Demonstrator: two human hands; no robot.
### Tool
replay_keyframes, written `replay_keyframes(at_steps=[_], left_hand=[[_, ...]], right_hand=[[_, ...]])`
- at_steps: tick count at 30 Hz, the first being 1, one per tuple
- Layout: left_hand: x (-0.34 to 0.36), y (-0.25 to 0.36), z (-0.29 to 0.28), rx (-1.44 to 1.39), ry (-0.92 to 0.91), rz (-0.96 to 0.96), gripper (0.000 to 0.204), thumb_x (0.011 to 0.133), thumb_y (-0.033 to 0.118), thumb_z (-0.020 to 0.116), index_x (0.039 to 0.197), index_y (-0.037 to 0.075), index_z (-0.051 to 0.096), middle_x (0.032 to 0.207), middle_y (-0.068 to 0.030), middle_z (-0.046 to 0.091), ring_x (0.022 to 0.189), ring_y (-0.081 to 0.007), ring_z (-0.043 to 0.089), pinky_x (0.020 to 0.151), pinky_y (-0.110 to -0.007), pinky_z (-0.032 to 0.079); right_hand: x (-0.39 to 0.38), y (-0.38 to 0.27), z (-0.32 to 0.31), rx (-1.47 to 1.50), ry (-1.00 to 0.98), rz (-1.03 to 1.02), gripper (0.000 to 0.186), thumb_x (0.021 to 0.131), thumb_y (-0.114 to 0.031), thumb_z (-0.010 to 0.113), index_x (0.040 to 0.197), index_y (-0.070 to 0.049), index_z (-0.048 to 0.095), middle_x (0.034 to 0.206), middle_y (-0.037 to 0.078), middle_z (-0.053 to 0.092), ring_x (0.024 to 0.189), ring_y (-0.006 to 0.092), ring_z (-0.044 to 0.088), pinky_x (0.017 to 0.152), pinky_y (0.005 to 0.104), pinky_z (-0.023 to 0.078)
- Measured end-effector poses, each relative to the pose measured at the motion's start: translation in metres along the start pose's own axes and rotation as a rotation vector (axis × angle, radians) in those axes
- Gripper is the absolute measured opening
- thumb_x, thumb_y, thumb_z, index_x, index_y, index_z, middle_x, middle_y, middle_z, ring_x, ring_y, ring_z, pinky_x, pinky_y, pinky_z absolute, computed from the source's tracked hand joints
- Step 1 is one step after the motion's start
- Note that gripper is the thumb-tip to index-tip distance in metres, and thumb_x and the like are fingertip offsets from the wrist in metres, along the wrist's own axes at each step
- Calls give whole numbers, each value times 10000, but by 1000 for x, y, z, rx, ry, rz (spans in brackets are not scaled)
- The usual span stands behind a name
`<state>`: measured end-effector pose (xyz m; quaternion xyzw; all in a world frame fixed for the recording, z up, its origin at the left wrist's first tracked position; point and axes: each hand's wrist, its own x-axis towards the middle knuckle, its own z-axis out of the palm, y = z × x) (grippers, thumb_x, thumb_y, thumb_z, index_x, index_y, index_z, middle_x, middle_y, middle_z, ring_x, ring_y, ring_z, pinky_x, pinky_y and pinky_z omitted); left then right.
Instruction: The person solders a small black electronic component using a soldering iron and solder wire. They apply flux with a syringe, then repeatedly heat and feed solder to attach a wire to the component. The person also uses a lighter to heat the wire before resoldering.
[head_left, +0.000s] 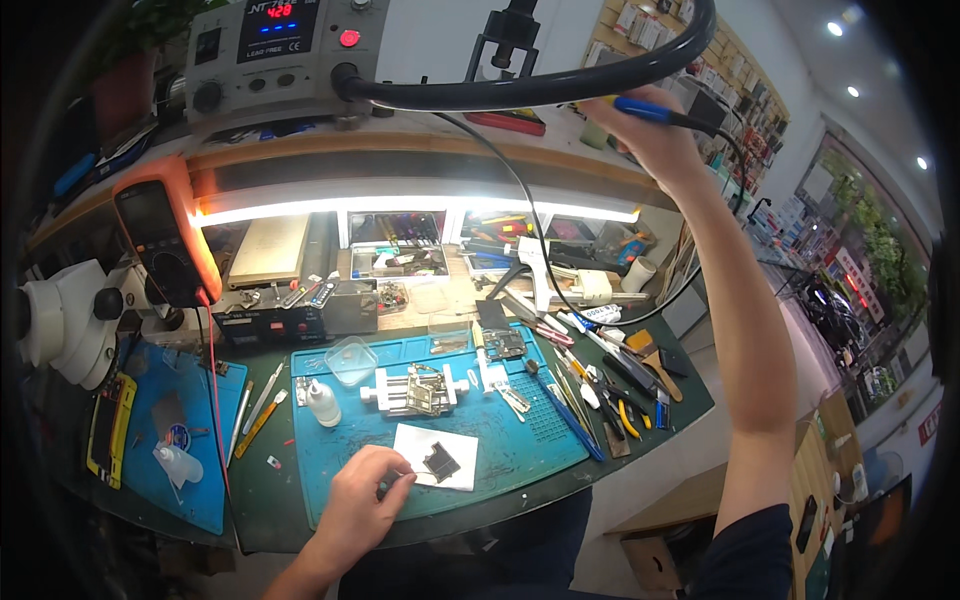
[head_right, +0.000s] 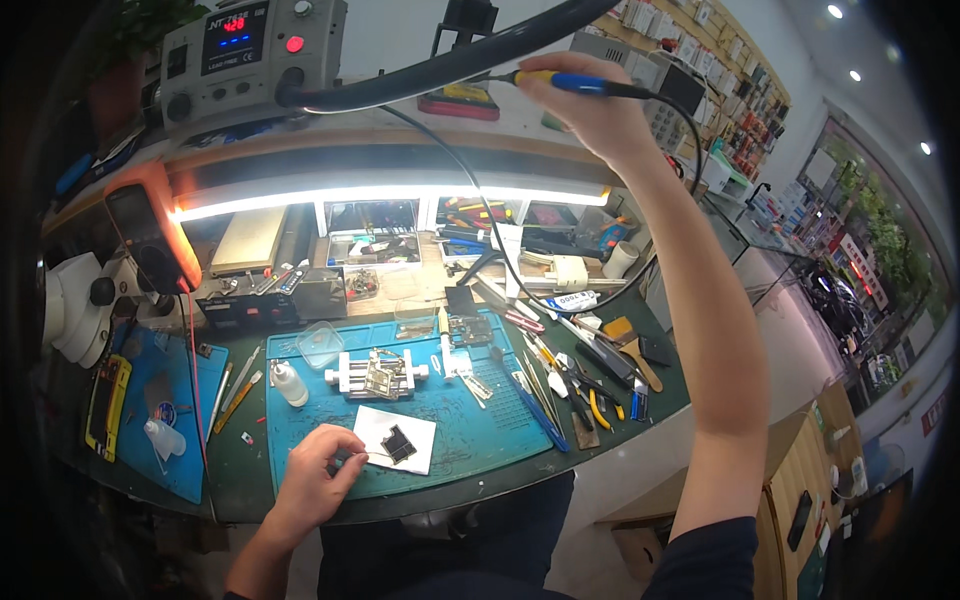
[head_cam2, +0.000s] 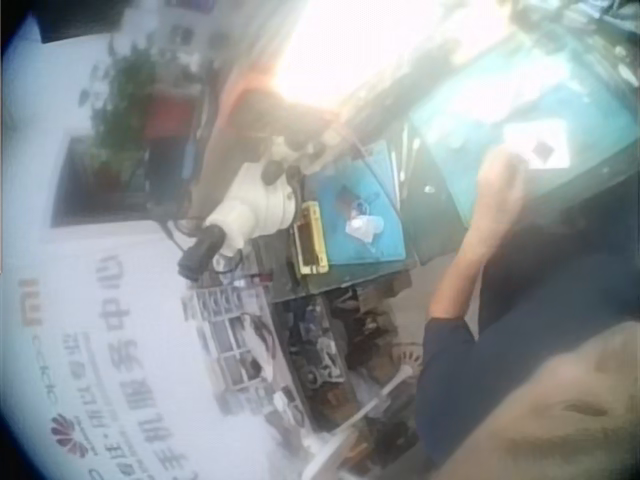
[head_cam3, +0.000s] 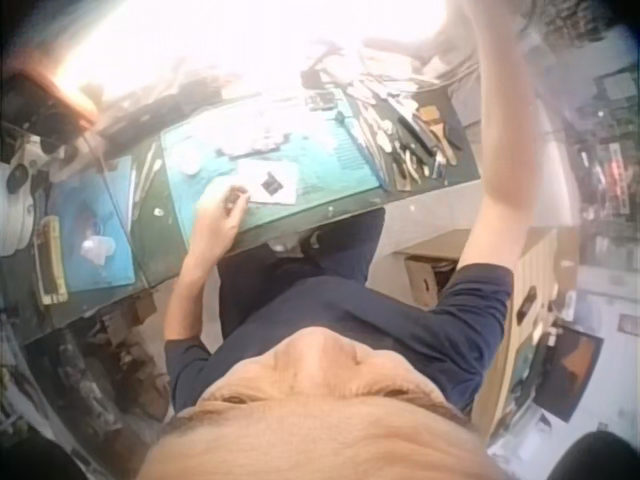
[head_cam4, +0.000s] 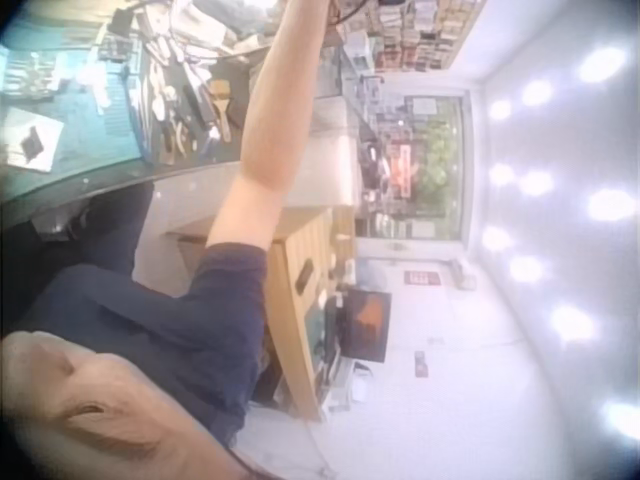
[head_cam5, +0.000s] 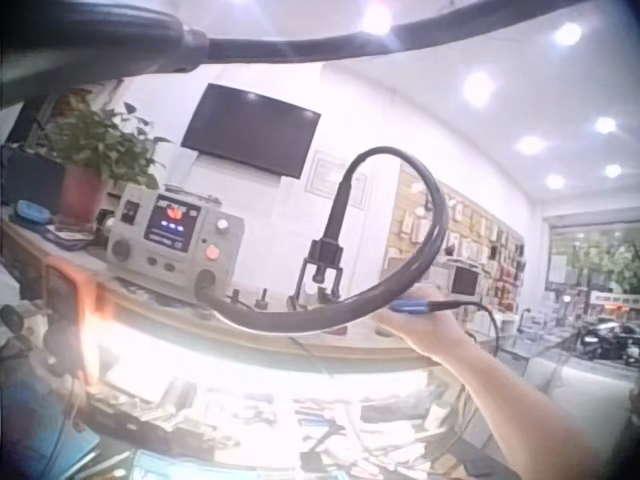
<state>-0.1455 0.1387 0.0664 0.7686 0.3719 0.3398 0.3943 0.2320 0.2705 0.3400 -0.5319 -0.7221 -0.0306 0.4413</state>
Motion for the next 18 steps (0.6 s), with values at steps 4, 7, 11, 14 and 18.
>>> replay_keyframes(at_steps=[4,7,11,14,18], left_hand=[[-7,-4,7,38,162,52,89,914,21,721,955,7,643,955,-110,632,768,-227,632,610,-309,534],[-13,-5,7,52,225,-3,83,910,8,719,956,12,650,957,-110,642,769,-226,636,607,-316,528],[-12,-4,9,108,253,57,83,908,-10,712,966,15,658,945,-110,648,765,-224,643,610,-324,521],[-8,-3,18,104,239,94,90,902,-15,718,964,12,658,936,-111,649,764,-226,648,616,-322,528],[-6,-6,30,133,195,101,116,885,-35,730,961,8,654,929,-115,648,754,-229,651,613,-318,545]], right_hand=[[-1,7,20,0,17,-71,306,896,-358,797,1046,-91,794,718,-33,653,668,80,615,605,226,498],[11,14,10,-44,148,59,276,884,-351,803,968,-89,787,741,-14,664,638,95,612,608,219,510],[14,13,23,453,219,326,324,911,-335,768,970,-16,751,804,71,738,643,98,685,557,218,522],[29,58,-11,453,245,384,329,952,-350,744,976,-22,724,792,49,716,618,83,640,485,220,450],[14,59,2,302,252,281,275,982,-307,689,969,-33,721,743,4,656,569,42,527,476,189,347]])
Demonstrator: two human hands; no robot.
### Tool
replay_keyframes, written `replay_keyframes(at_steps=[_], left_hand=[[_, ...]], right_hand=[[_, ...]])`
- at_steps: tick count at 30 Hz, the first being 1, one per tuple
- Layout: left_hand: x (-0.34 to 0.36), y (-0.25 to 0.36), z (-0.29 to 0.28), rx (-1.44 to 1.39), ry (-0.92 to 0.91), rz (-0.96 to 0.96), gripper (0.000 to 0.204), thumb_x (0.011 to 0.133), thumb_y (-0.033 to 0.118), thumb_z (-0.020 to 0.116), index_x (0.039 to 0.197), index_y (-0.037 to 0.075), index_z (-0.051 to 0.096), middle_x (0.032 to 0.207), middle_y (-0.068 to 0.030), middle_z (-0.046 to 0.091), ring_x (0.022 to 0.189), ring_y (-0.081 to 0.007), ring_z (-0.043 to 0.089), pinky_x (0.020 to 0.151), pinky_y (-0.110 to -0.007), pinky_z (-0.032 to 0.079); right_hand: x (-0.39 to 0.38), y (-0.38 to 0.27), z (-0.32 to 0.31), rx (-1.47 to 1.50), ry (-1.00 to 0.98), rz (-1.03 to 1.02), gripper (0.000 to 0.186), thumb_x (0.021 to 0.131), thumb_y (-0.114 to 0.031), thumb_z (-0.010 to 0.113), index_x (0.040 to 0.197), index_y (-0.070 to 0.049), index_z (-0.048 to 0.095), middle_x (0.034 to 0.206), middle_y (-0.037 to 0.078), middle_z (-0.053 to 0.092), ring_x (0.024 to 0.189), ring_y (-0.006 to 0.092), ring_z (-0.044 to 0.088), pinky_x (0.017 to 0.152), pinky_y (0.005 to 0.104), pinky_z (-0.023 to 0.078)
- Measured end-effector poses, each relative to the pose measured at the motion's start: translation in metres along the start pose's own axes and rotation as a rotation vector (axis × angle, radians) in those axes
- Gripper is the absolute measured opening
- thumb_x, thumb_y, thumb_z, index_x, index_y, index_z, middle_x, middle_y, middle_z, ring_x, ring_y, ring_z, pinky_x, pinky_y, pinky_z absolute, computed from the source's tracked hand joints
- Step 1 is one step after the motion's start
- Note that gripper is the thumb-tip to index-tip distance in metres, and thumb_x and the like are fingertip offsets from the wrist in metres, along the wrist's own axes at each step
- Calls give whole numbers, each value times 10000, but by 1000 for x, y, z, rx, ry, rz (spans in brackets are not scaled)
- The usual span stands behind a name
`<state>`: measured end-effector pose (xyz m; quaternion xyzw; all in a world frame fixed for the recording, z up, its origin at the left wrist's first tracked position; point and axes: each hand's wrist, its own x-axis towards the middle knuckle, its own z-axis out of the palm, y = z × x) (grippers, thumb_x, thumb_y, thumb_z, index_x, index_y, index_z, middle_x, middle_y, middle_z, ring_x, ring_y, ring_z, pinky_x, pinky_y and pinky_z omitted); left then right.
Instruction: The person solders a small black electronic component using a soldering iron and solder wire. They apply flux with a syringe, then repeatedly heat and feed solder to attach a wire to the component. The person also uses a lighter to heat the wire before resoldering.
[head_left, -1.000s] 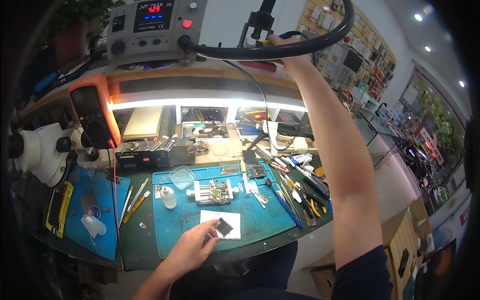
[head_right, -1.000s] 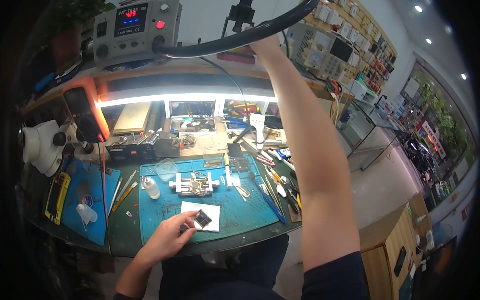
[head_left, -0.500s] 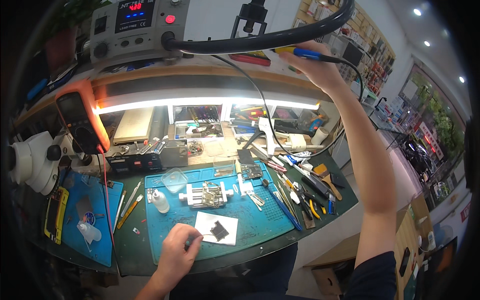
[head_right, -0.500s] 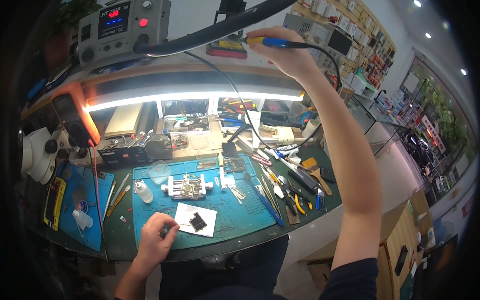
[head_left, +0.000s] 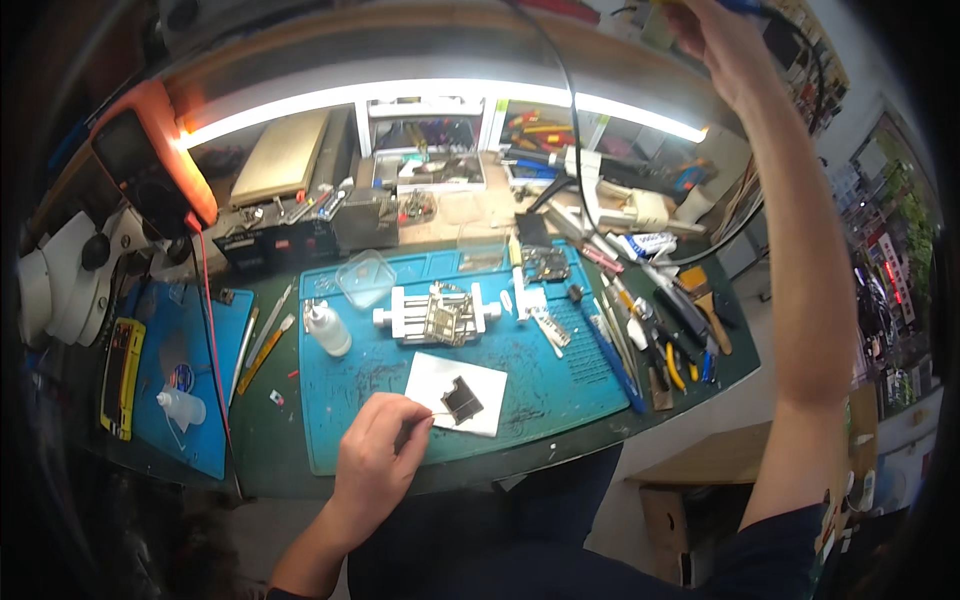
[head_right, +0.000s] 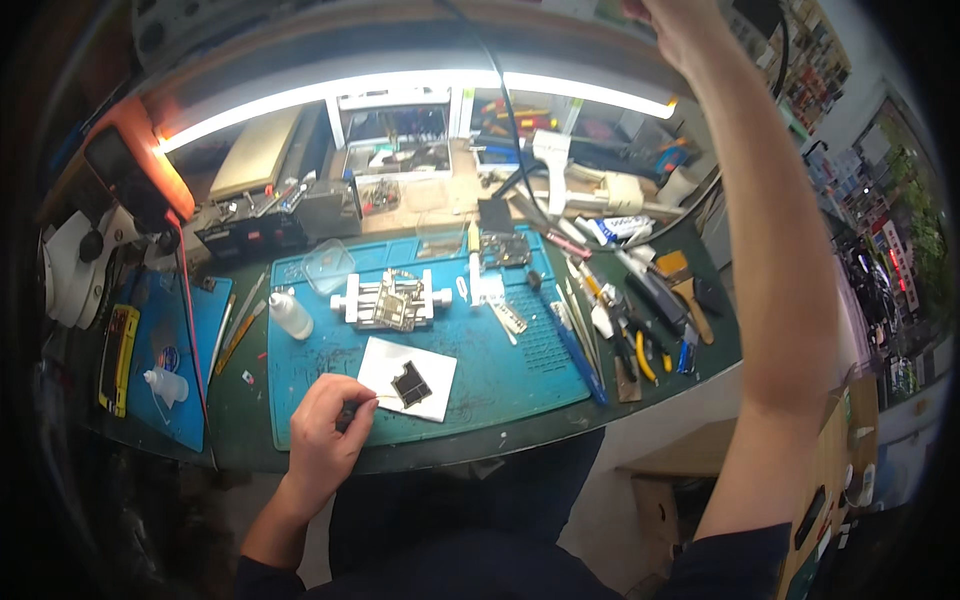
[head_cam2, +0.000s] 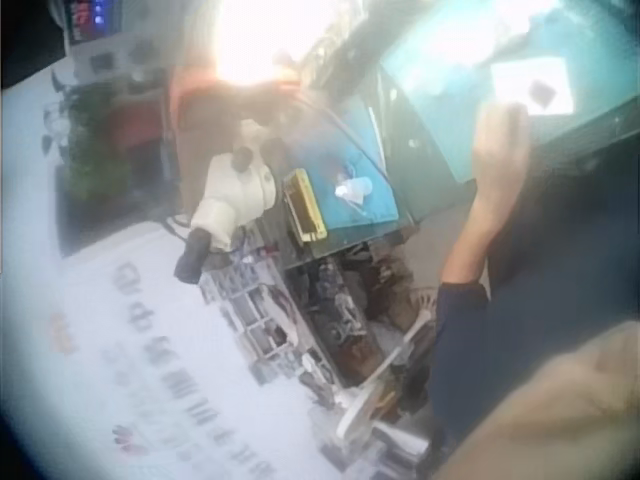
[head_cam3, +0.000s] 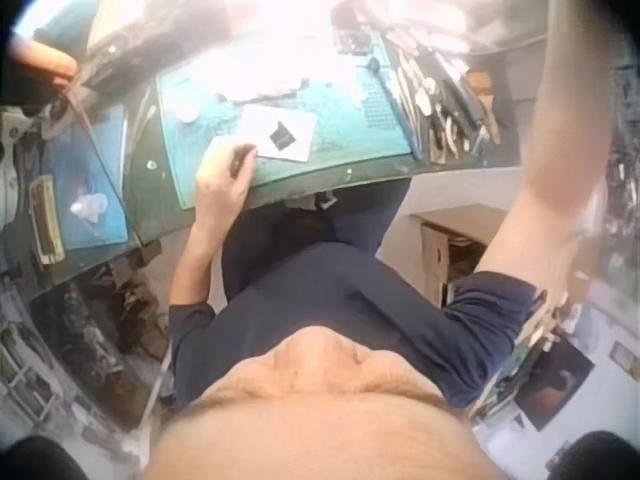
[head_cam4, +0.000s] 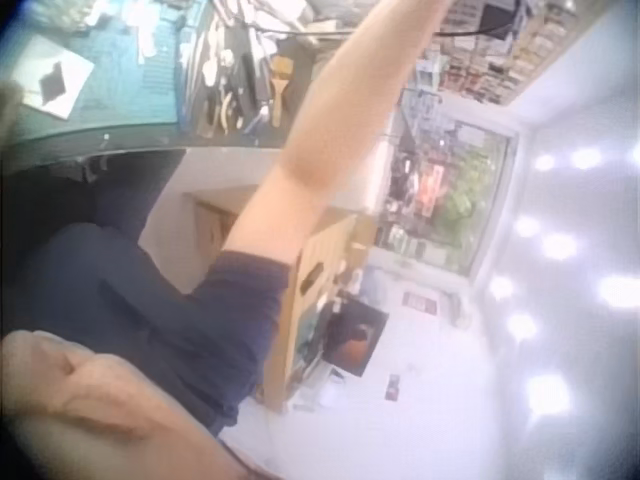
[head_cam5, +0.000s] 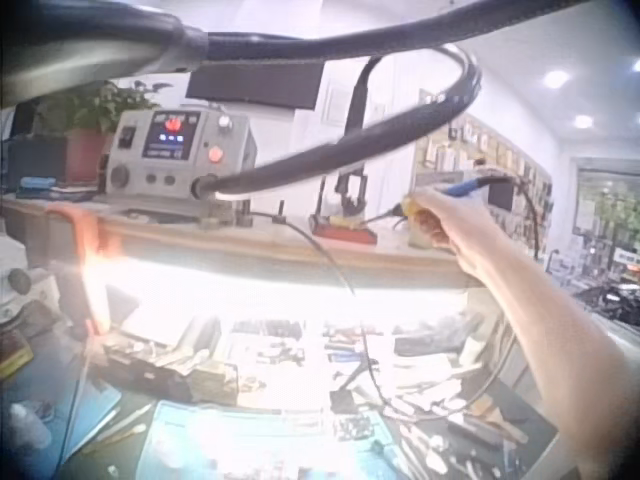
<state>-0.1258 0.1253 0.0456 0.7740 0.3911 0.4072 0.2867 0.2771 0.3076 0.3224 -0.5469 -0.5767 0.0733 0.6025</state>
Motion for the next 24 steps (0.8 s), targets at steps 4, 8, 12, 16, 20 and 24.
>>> replay_keyframes(at_steps=[4,8,12,16,20,24], left_hand=[[-5,0,0,13,37,-2,141,870,-54,740,964,4,651,927,-112,648,732,-218,652,591,-310,551],[-3,1,5,26,41,-24,134,867,-43,750,942,22,660,915,-89,658,737,-175,647,586,-271,541],[-1,0,9,76,51,-26,130,865,-44,747,935,22,659,912,-87,657,745,-174,643,577,-265,531],[4,12,15,48,64,-52,129,863,-49,740,929,25,658,910,-83,656,756,-172,641,577,-268,532],[-1,15,17,118,21,-48,158,855,-61,744,954,11,644,929,-108,645,741,-209,678,594,-301,609],[-2,10,29,137,37,-6,183,836,-67,750,953,15,635,957,-104,662,716,-207,681,571,-303,587]], right_hand=[[-31,-49,9,-56,-145,-135,160,930,-192,711,844,-58,695,591,-25,554,437,27,363,405,204,236],[-45,-60,38,-198,53,-107,158,925,-173,708,840,-42,686,580,-31,543,434,20,353,398,204,241],[-41,-57,36,-252,-153,-156,148,914,-160,713,844,-34,686,638,-25,555,493,34,394,421,196,250],[-53,-40,-6,75,-86,-344,181,921,-205,698,895,-28,679,686,-41,560,519,42,375,431,189,230],[-130,-26,6,228,151,-227,316,987,-333,646,1059,-27,679,776,-11,607,537,42,409,496,190,300],[-226,33,-36,127,-37,-171,382,1015,-381,627,1187,-47,700,1027,71,702,629,81,545,557,224,417]])
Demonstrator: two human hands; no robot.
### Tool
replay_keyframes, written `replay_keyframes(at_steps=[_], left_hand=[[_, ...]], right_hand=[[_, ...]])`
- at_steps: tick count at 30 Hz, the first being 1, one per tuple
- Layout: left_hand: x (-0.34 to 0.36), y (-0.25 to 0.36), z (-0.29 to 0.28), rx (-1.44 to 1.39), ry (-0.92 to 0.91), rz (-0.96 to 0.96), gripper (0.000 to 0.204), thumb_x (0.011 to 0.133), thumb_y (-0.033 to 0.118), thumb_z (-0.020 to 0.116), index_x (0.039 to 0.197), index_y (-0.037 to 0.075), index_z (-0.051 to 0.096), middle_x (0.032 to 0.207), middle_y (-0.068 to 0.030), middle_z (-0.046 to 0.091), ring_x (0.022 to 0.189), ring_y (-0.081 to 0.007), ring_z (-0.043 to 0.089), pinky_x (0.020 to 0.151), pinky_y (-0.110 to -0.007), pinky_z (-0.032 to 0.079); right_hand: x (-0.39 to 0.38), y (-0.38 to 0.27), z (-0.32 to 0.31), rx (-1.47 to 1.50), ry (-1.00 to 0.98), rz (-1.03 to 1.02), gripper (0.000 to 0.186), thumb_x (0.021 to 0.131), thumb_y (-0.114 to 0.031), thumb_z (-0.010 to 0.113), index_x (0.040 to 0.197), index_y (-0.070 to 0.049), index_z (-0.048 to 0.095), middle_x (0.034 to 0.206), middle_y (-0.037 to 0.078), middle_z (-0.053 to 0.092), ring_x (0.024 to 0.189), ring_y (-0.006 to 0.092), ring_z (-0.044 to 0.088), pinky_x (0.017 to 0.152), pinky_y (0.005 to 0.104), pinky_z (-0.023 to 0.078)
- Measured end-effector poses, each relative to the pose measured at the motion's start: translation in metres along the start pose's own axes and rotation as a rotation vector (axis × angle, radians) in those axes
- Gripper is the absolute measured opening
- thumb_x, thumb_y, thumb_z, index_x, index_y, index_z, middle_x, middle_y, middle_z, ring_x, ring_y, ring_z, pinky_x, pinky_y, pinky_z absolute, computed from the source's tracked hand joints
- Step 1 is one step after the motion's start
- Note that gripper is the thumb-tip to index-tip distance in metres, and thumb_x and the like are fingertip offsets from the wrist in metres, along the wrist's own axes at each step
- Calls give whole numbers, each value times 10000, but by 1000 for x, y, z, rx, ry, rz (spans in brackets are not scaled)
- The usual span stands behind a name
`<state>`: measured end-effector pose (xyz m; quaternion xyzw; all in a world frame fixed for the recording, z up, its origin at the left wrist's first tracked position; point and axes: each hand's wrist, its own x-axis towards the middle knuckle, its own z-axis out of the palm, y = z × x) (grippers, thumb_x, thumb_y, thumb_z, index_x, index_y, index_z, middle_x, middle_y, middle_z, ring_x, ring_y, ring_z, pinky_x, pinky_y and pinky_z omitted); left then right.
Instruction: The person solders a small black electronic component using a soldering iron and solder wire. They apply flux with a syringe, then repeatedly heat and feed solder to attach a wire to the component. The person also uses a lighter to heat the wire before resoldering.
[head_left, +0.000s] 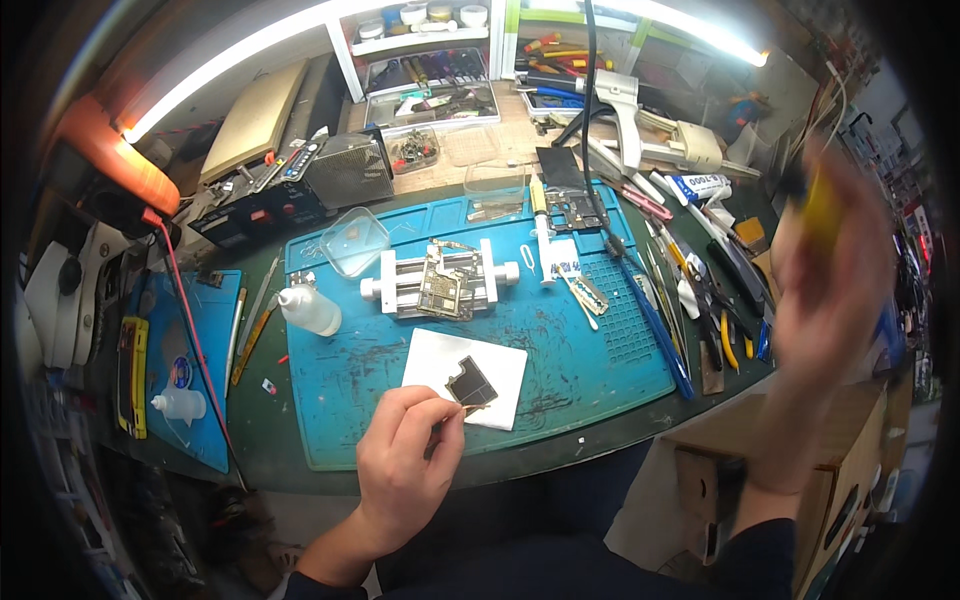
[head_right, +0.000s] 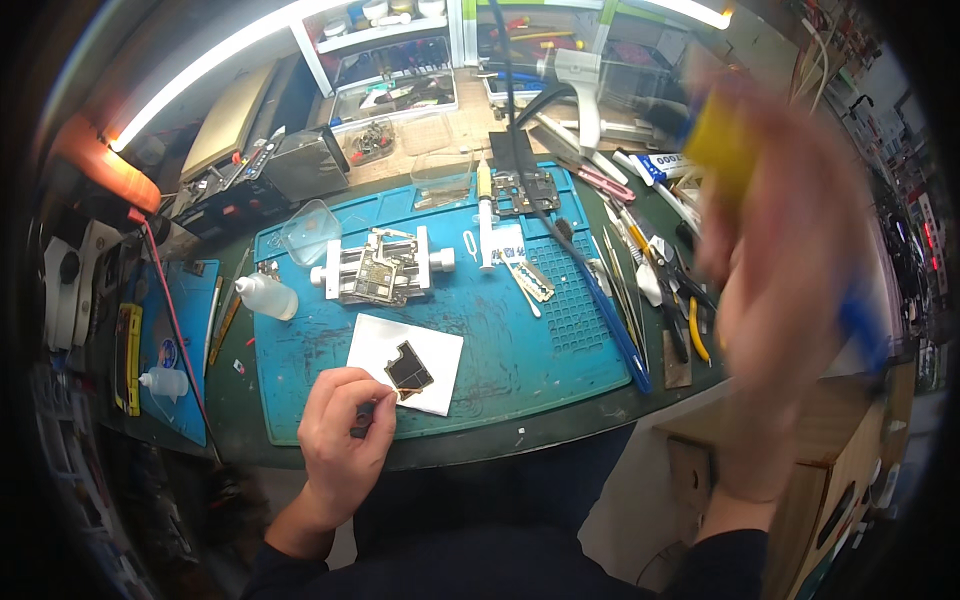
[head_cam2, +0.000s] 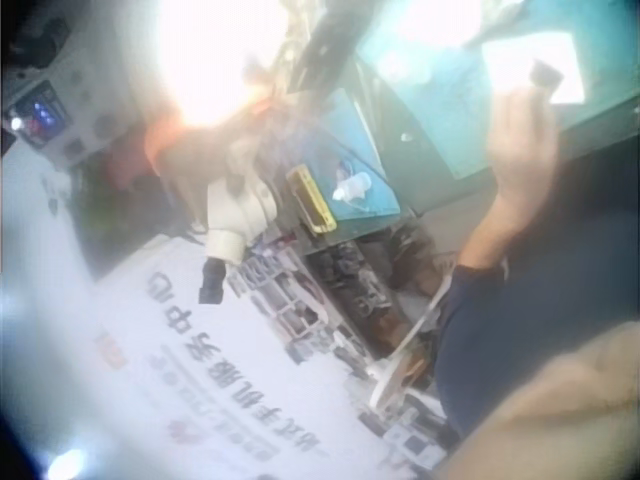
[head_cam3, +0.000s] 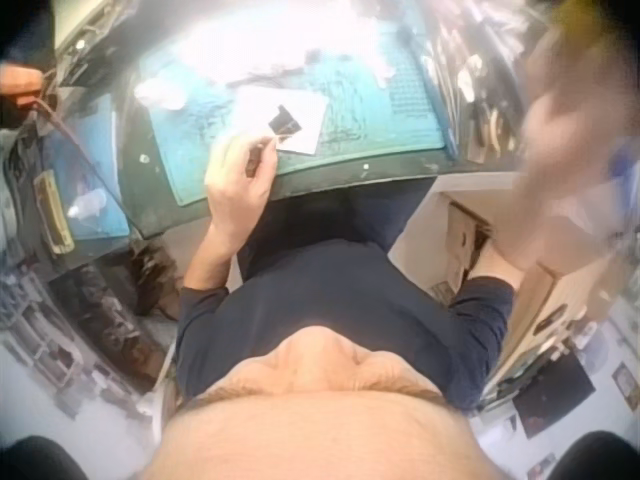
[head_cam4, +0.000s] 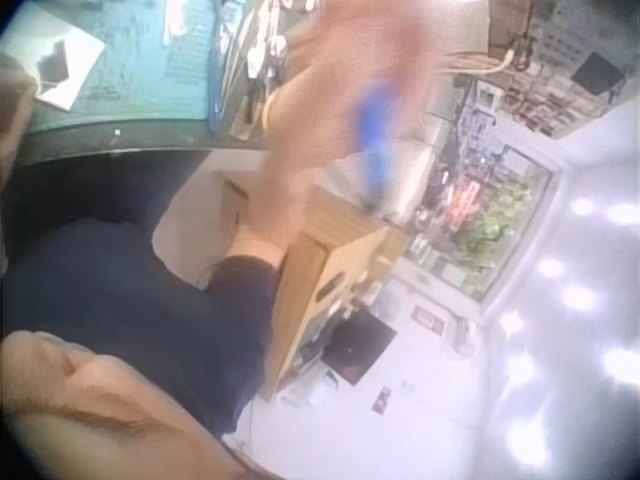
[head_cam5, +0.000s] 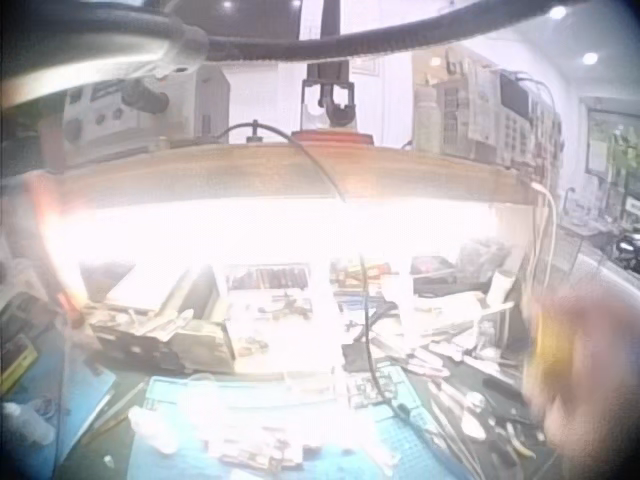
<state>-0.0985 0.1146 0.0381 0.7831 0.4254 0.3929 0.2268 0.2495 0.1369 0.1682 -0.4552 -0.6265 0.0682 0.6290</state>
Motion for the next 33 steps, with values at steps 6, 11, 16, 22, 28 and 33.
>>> replay_keyframes(at_steps=[6,11,16,22,28,33], left_hand=[[-2,6,7,40,21,7,242,786,-47,781,929,36,604,995,-102,704,703,-219,677,555,-312,547],[1,4,8,113,-19,23,245,775,-90,752,922,28,596,1011,-147,712,754,-241,667,591,-318,530],[1,5,8,174,-22,40,264,745,-97,761,910,29,599,990,-147,714,743,-259,667,597,-336,526],[0,2,11,216,17,68,283,701,-42,803,903,50,627,983,-101,726,676,-242,638,562,-326,509],[1,3,11,227,-9,64,287,703,-69,781,906,44,614,988,-122,716,694,-246,637,557,-330,503],[-1,4,10,228,-21,53,291,705,-82,767,913,42,608,993,-131,710,695,-243,633,548,-326,495]], right_hand=[[-140,-33,48,-50,-319,-4,315,936,-249,754,1195,-73,726,920,56,644,719,178,626,612,290,501],[-171,-15,61,41,-308,107,268,896,-188,770,1126,-49,761,920,54,645,675,156,610,570,260,485],[-169,-10,61,87,-339,107,255,881,-180,786,1110,-70,768,888,48,641,647,145,609,536,248,477],[-175,-7,63,118,-298,110,202,866,-189,801,999,-46,750,737,31,668,540,149,642,463,242,485],[-178,-7,61,119,-334,86,220,870,-191,800,967,-6,732,680,41,680,505,165,658,447,251,500],[-176,-7,62,119,-388,66,230,867,-177,803,994,3,737,687,45,682,521,166,666,452,249,506]])
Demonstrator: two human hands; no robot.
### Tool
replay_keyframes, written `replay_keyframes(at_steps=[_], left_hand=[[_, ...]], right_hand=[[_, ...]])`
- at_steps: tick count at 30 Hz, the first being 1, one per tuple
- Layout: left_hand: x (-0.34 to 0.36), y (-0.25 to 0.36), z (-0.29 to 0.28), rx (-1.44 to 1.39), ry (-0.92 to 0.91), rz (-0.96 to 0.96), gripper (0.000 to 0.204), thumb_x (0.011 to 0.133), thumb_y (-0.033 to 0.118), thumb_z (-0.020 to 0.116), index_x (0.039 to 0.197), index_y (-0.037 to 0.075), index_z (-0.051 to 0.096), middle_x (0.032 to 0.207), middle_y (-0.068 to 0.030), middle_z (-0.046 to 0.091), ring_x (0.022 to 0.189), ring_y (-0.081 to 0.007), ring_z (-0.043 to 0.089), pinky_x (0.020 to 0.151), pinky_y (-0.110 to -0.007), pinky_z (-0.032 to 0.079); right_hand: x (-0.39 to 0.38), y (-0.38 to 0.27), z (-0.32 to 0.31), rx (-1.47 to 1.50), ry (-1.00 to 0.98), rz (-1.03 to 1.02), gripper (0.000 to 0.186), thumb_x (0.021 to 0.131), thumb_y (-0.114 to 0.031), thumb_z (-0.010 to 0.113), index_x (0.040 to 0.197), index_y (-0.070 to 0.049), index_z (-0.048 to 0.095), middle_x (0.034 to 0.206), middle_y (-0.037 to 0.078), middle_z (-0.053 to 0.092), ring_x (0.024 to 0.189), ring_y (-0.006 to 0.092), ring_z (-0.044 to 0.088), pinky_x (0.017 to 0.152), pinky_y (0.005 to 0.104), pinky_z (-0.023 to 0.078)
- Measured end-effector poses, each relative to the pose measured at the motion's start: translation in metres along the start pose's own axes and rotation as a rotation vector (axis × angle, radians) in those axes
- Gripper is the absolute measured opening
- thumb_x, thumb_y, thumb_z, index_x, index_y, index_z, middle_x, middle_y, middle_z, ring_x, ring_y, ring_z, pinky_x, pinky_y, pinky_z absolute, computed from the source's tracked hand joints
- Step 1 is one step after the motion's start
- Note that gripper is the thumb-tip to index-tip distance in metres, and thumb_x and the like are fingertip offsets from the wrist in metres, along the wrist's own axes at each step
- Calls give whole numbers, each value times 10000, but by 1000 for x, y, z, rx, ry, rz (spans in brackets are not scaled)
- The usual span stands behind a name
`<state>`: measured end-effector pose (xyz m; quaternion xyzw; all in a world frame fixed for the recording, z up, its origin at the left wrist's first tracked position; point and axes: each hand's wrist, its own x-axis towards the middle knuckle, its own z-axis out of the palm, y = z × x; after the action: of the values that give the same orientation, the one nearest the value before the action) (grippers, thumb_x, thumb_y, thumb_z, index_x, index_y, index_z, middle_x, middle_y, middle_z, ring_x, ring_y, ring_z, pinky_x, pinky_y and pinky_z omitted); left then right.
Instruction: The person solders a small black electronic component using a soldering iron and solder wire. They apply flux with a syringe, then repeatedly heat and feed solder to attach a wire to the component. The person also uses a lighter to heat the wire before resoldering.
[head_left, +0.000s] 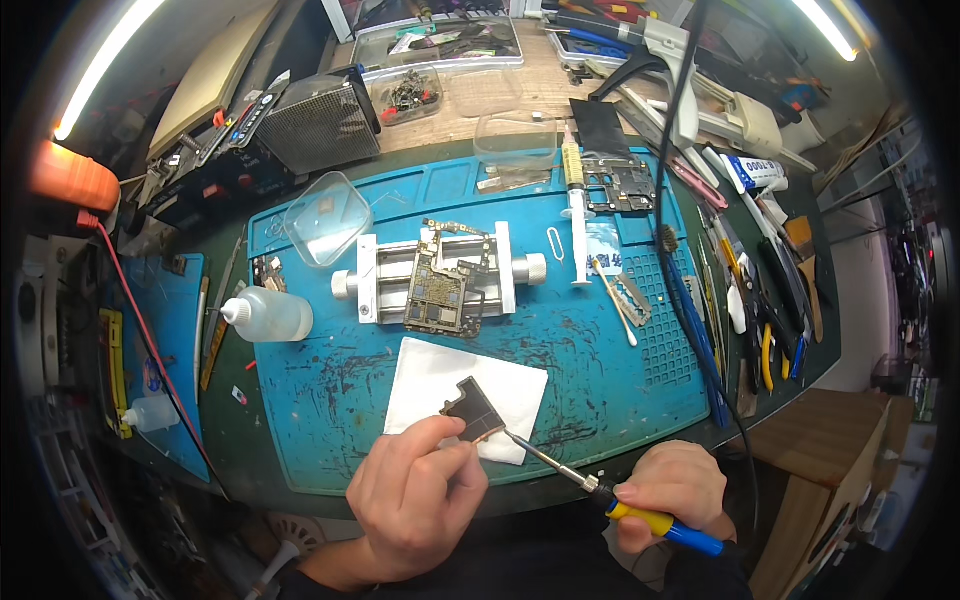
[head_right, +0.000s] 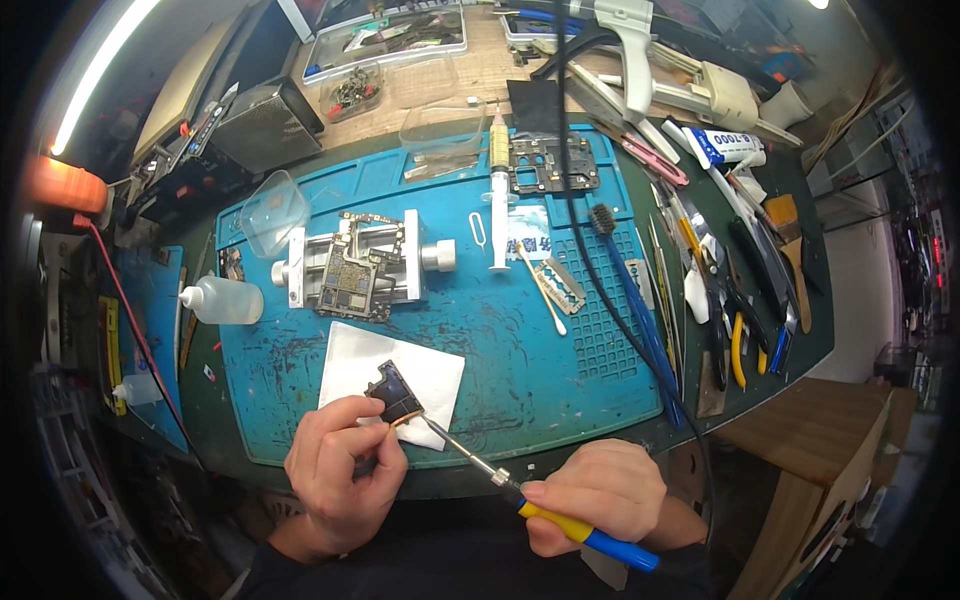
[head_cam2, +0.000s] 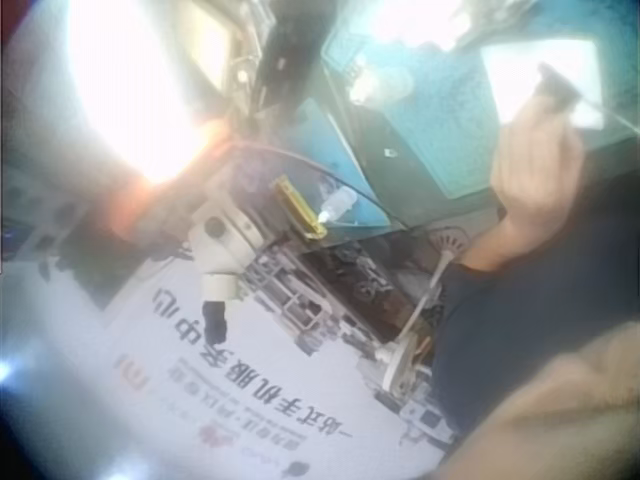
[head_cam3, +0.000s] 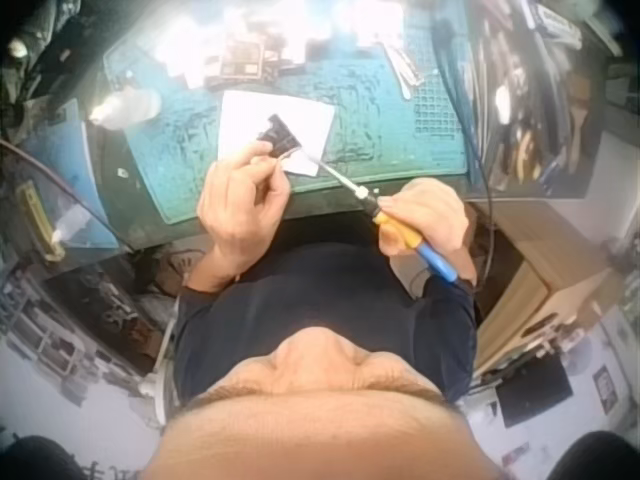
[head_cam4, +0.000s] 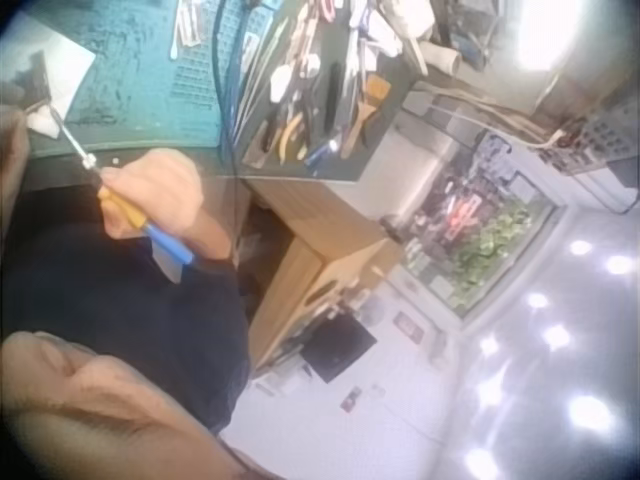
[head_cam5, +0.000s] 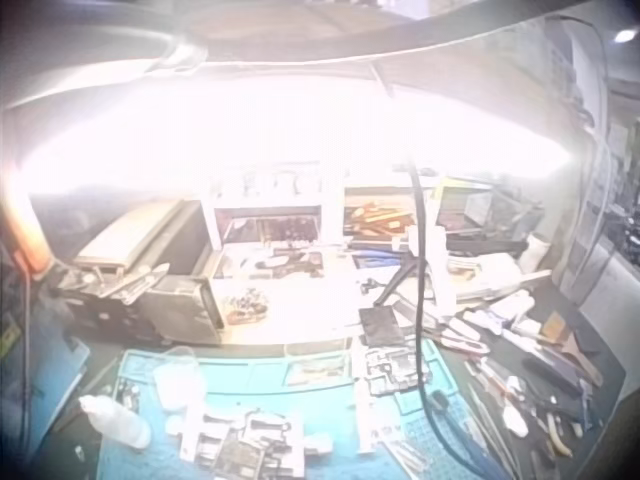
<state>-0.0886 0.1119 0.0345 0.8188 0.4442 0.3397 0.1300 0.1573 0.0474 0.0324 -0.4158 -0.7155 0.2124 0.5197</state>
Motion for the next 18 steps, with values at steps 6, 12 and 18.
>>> replay_keyframes(at_steps=[6,12,18], left_hand=[[0,-1,0,-3,-1,13,292,701,-86,764,917,41,613,1000,-130,709,681,-229,621,531,-313,486],[0,-1,0,-2,-4,15,295,697,-86,767,917,40,617,1006,-128,708,676,-217,614,526,-309,484],[0,-1,-1,5,-13,19,294,692,-80,771,912,42,618,1011,-127,706,677,-216,614,526,-309,483]], right_hand=[[2,-1,1,-10,0,5,235,856,-173,812,1000,-1,743,701,50,693,537,167,679,490,252,551],[3,-2,0,-23,-26,33,233,848,-173,815,995,-5,747,704,48,696,544,175,688,500,258,561],[4,-3,-3,-76,-51,49,226,842,-181,810,1000,-31,751,702,32,686,516,154,652,463,244,503]])
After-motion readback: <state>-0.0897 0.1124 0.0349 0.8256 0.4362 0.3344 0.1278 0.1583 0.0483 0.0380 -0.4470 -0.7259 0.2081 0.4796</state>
